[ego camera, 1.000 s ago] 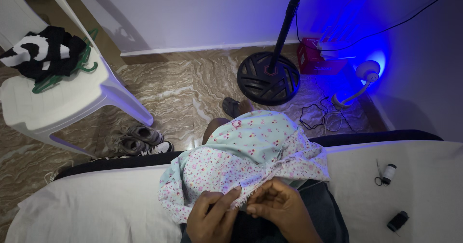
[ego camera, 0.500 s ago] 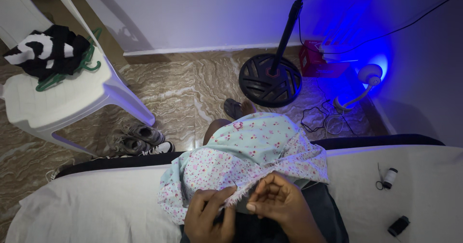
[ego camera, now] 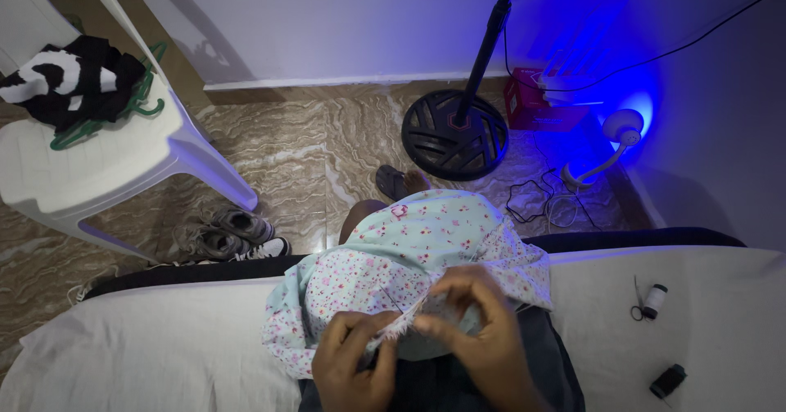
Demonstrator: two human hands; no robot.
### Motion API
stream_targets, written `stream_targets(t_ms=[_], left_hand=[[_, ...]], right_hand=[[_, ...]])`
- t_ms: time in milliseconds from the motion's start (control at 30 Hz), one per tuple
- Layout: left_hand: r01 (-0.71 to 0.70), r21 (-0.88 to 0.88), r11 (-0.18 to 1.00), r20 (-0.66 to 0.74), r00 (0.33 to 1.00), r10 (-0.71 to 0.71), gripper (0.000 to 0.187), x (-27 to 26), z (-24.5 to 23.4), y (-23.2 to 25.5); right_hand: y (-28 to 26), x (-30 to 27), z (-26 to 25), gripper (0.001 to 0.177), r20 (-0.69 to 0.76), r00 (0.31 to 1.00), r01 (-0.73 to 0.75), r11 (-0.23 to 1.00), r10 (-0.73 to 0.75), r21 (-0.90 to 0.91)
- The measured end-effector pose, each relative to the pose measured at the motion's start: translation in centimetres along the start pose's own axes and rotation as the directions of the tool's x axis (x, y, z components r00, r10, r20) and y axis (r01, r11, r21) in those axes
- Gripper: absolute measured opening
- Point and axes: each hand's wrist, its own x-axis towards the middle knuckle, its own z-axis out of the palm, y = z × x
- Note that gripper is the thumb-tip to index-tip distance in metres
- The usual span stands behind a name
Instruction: The person sits on a bed and hand-sews the edge of a floral fabric garment with a needle and white thread, repeatedly pushing the needle through the hem and pulling the thread taut. They occasionally reposition and turn the garment while stitching along the seam.
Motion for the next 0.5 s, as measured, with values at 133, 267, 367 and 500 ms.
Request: stream_targets(t_ms=[133, 267, 367, 500], left_hand=[[-0.003, -0.011, 1.000, 0.018, 1.000, 0.003, 0.034, 0.4, -0.5, 0.3], [-0.011, -0.001, 1.000, 0.014, 1.000, 0.011, 0.030, 0.9, -0.7, 0.7], [0.002, -0.013, 1.000, 0.040, 0.999, -0.002, 0.028, 1.3, -1.0, 0.9], [0.051, -0.099, 0.994, 0.105, 0.994, -0.040, 0.027, 1.4, -1.2, 1.2]], right_hand=[[-1.5, 2.7, -2.5, 0.046, 0.174, 0.896, 0.443, 0.806, -0.408, -0.392], [-0.5, 2.8, -3.4, 0.019, 0.354, 0.920, 0.262, 0.937, -0.170, -0.232], [0.3, 2.0, -4.2, 0.023, 0.516, 0.845, 0.249, 0.957, -0.141, -0.146], [1.2, 2.9, -4.1, 0.016, 0.545, 0.835, -0.052, 0.997, 0.078, -0.064]])
